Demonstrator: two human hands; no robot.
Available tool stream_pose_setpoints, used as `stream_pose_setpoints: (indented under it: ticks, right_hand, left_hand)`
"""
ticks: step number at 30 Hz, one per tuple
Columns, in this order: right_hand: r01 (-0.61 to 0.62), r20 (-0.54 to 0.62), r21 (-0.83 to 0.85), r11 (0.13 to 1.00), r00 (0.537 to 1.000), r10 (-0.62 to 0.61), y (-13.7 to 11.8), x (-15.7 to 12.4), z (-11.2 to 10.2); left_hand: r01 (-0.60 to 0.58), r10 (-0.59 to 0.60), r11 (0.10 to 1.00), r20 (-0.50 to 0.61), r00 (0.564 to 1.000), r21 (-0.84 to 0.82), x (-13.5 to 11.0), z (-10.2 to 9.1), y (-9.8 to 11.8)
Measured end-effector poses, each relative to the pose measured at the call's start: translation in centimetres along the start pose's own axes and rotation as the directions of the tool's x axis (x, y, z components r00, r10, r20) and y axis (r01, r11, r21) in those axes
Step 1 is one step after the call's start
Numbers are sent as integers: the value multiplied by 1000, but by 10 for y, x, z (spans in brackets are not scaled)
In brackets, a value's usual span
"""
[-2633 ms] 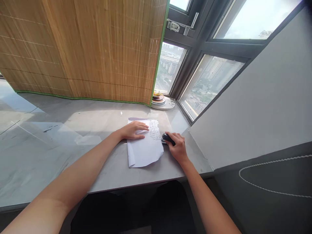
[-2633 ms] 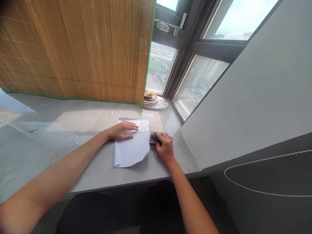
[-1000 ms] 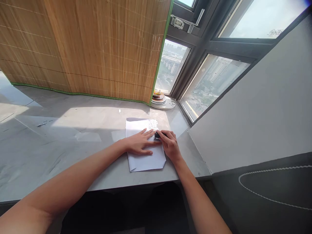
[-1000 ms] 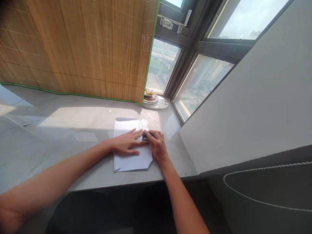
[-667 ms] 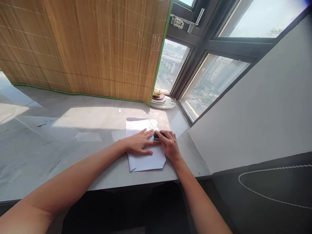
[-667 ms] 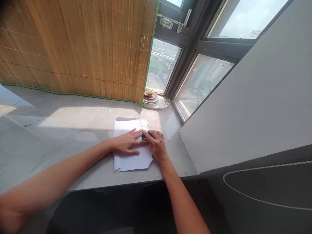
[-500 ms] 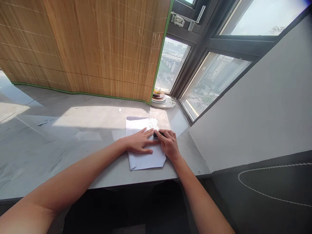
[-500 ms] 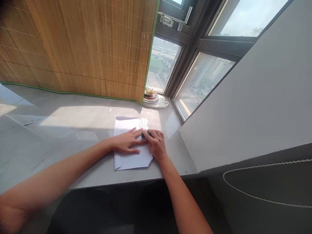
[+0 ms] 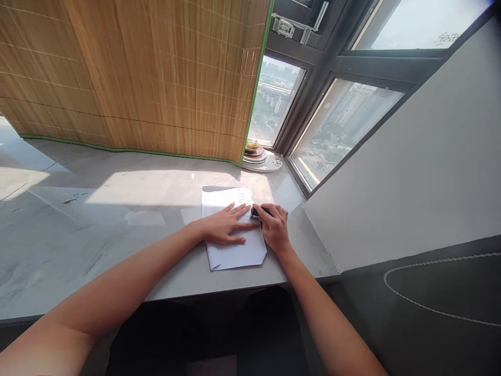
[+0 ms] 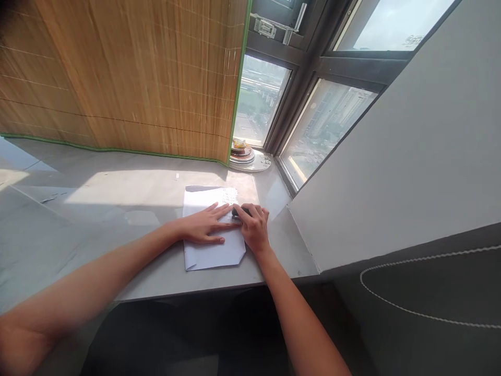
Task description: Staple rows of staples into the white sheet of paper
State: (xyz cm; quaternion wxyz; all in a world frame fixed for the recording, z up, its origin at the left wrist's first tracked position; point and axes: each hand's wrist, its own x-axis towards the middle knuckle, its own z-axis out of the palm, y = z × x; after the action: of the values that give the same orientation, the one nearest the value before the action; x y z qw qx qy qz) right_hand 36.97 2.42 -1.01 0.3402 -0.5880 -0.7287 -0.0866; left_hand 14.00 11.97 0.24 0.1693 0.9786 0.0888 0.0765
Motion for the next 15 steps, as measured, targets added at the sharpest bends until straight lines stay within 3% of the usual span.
stream_pose_setpoints:
  ticks: [5,10,15]
  right_hand:
    - [-241,-149,-15,970,960,236,5,3,2]
    - [-480,-283,-13,877,843,457,8,5,1]
    - [-610,-244,96,786,751,613,17,3,1]
  left_hand:
    - [27,-28,999,31,999,41,0,1,-3]
    - [46,-46,994,-8,999,94,0,2,-8]
    - [62,-61,996,-25,998,63,2,4,-14]
